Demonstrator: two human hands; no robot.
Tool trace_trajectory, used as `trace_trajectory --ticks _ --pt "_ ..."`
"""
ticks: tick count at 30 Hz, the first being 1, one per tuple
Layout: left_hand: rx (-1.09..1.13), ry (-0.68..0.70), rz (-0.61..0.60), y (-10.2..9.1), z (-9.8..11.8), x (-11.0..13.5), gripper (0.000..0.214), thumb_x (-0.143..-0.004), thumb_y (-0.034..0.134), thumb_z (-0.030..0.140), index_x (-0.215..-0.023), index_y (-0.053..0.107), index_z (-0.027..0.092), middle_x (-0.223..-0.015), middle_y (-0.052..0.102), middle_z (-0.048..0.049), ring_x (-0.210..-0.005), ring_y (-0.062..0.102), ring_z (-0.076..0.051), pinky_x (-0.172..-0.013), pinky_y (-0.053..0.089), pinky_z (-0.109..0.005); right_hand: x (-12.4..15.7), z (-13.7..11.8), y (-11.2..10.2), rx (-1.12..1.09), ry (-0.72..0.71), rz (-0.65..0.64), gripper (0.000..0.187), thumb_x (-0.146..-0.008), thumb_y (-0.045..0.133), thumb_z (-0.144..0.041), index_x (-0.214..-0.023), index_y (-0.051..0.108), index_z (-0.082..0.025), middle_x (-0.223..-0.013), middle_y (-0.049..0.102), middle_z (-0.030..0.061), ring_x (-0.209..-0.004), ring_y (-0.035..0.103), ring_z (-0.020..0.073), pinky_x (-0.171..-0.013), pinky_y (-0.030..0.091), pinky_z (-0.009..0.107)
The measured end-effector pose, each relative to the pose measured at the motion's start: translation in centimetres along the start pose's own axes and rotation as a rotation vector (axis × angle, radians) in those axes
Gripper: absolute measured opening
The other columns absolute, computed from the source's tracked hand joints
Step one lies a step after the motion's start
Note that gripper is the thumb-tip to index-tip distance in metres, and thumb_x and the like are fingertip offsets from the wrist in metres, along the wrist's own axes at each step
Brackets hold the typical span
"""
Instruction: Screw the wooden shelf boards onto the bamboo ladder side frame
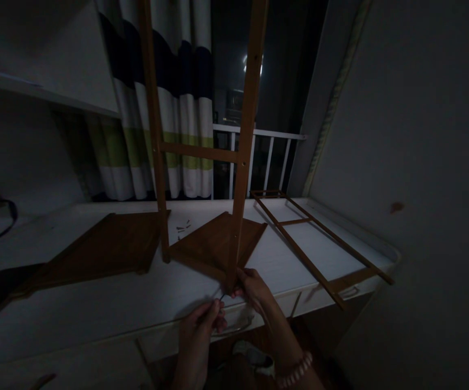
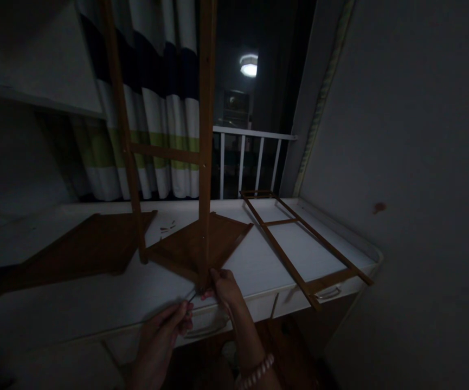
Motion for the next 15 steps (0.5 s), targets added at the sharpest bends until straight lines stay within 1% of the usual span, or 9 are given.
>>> trace_trajectory --ticks 3,5,7,11,15 --pt "0.011 -0.008 -0.018 0.0 -0.24 -0.12 0.027 -0.049 0.069 0.033 -0.057 0.063 0.008 -0.046 0.056 -0.0026 -0.04 0.046 -0.009 -0.041 0.035 -0.021 0.28 -0.1 0.26 -0.079 0.028 -0.038 0.017 -0.071 0.048 -0.027 -0.077 0.052 -0.012 -0.055 0.058 0.0006 -0.038 0.048 0.009 -0.04 0.038 0.021" --pt "0.026 -0.011 -0.022 0.03 -0.33 -0.13 0.027 -0.049 0.069 0.033 -0.057 0.063 0.009 -0.046 0.056 -0.0025 -0.04 0.046 -0.009 -0.04 0.034 -0.02 0.42 -0.17 0.36 -0.112 0.036 -0.053 0.017 -0.071 0.049 -0.027 -0.078 0.052 -0.012 -0.058 0.059 0.0011 -0.039 0.049 0.0097 -0.041 0.04 0.022" --pt "0.054 -0.019 -0.005 0.07 -0.36 -0.09 0.026 -0.048 0.07 0.033 -0.055 0.063 0.009 -0.045 0.056 -0.0024 -0.039 0.046 -0.008 -0.04 0.034 -0.02 0.5 -0.27 0.41 -0.12 0.029 -0.06 0.015 -0.07 0.05 -0.025 -0.077 0.052 -0.012 -0.06 0.059 0.0018 -0.04 0.05 0.0096 -0.041 0.041 0.022" --pt "0.123 -0.063 0.028 0.12 -0.59 -0.04 0.028 -0.04 0.073 0.032 -0.052 0.063 0.009 -0.044 0.057 -0.0027 -0.038 0.047 -0.009 -0.039 0.035 -0.02 0.51 -0.35 0.37 -0.123 0.032 -0.063 0.011 -0.068 0.05 -0.019 -0.074 0.055 -0.011 -0.063 0.06 0.0027 -0.042 0.05 0.0086 -0.041 0.041 0.02" --pt "0.171 -0.071 0.035 0.0 -0.97 0.0 0.025 -0.041 0.073 0.03 -0.051 0.063 0.01 -0.045 0.057 -0.0023 -0.041 0.048 -0.009 -0.04 0.038 -0.02 0.33 -0.16 0.24 -0.116 0.04 -0.084 0.011 -0.068 0.051 -0.022 -0.07 0.055 -0.011 -0.06 0.059 0.0023 -0.041 0.05 0.0078 -0.044 0.043 0.02"
Point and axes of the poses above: each hand's wrist, its own x-axis away from the middle knuckle, its own y-axis out of the palm, z = x × y, the point moved 3 cm from there along -x, towards the middle knuckle
